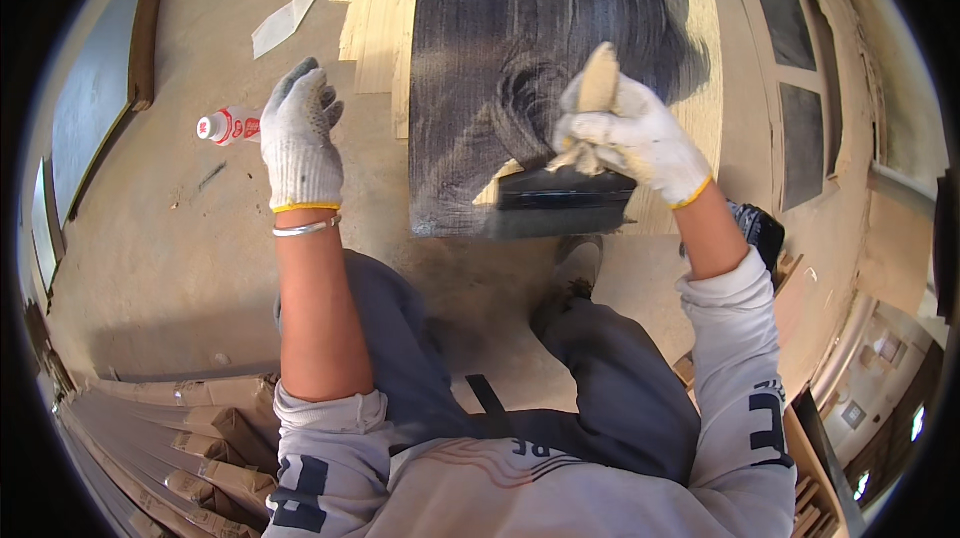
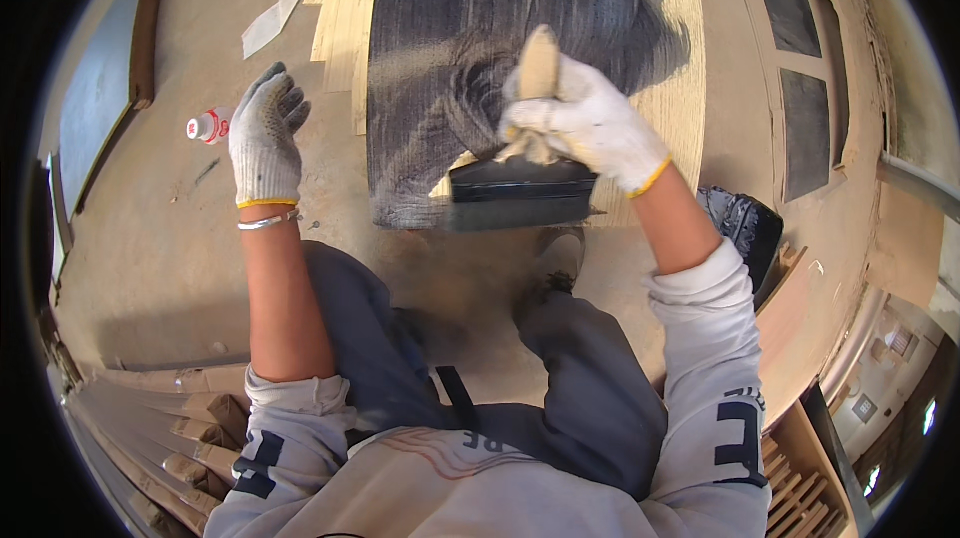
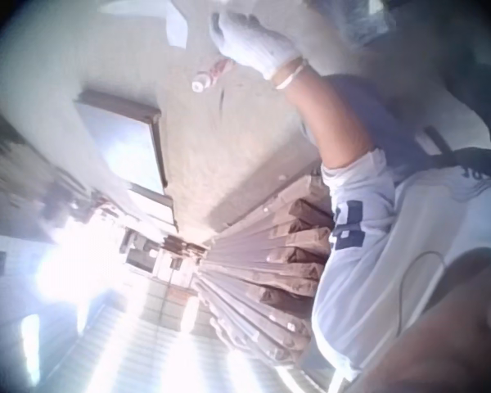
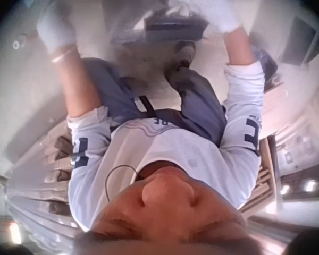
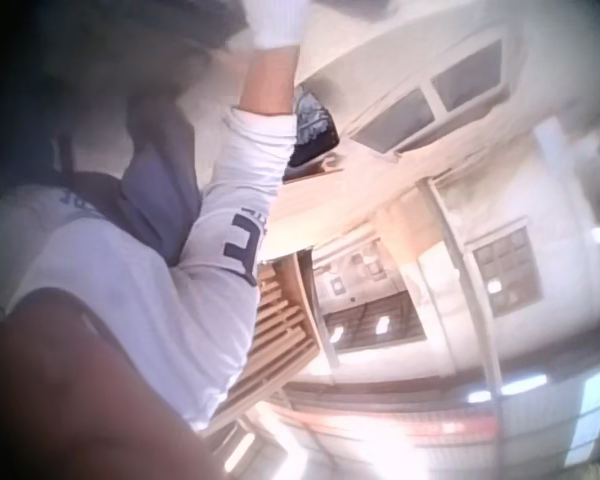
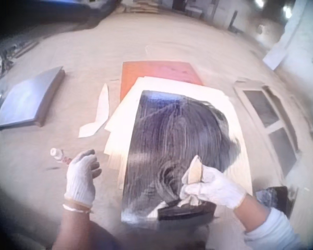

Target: The person sits on the floor and uses a paintbrush to apply black paint to rectangular wooden boards. They repeatedly dip the brush into a paint container, spread the paint across the board surface, and then set the painted boards aside on a nearby pink sheet.

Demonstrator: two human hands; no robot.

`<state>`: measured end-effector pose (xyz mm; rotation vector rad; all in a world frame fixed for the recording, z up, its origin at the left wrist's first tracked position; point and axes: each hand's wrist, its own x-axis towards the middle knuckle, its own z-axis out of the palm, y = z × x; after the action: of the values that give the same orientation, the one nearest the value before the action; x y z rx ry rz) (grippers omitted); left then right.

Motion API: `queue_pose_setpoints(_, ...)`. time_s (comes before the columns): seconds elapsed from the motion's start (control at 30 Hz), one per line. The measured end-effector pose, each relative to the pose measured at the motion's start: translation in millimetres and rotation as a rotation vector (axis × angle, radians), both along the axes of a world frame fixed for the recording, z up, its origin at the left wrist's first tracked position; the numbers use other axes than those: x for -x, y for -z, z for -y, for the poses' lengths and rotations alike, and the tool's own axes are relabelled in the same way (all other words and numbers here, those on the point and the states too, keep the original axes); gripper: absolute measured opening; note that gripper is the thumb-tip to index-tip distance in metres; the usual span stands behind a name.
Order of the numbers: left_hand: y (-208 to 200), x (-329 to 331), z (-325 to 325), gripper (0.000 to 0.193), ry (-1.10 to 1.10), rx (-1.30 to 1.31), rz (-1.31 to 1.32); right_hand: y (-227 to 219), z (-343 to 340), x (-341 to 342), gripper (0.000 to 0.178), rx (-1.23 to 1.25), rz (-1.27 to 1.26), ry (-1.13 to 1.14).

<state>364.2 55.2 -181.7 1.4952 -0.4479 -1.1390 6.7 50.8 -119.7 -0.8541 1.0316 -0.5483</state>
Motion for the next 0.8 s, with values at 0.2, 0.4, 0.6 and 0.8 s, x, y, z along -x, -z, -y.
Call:
queue_pose_setpoints(0.2, 5, -13, -1, 0.037, -0.007, 0.016, 0.059, -13, -12, 141, 0.030, 0.042, -0.117, 0.235)
queue_pose_setpoints(0.4, 10, -15, 3, 0.039, 0.025, -0.017, 0.057, -12, -18, 141, 0.027, 0.030, -0.122, 0.148)
queue_pose_setpoints(0.6, 20, -16, 3, 0.036, 0.034, -0.002, -0.013, -10, -15, 89, 0.027, 0.070, -0.209, 0.012)
queue_pose_setpoints(0.8, 19, -20, 5, 0.034, 0.010, -0.006, -0.033, -9, -41, 176, 0.026, 0.059, -0.149, 0.308)
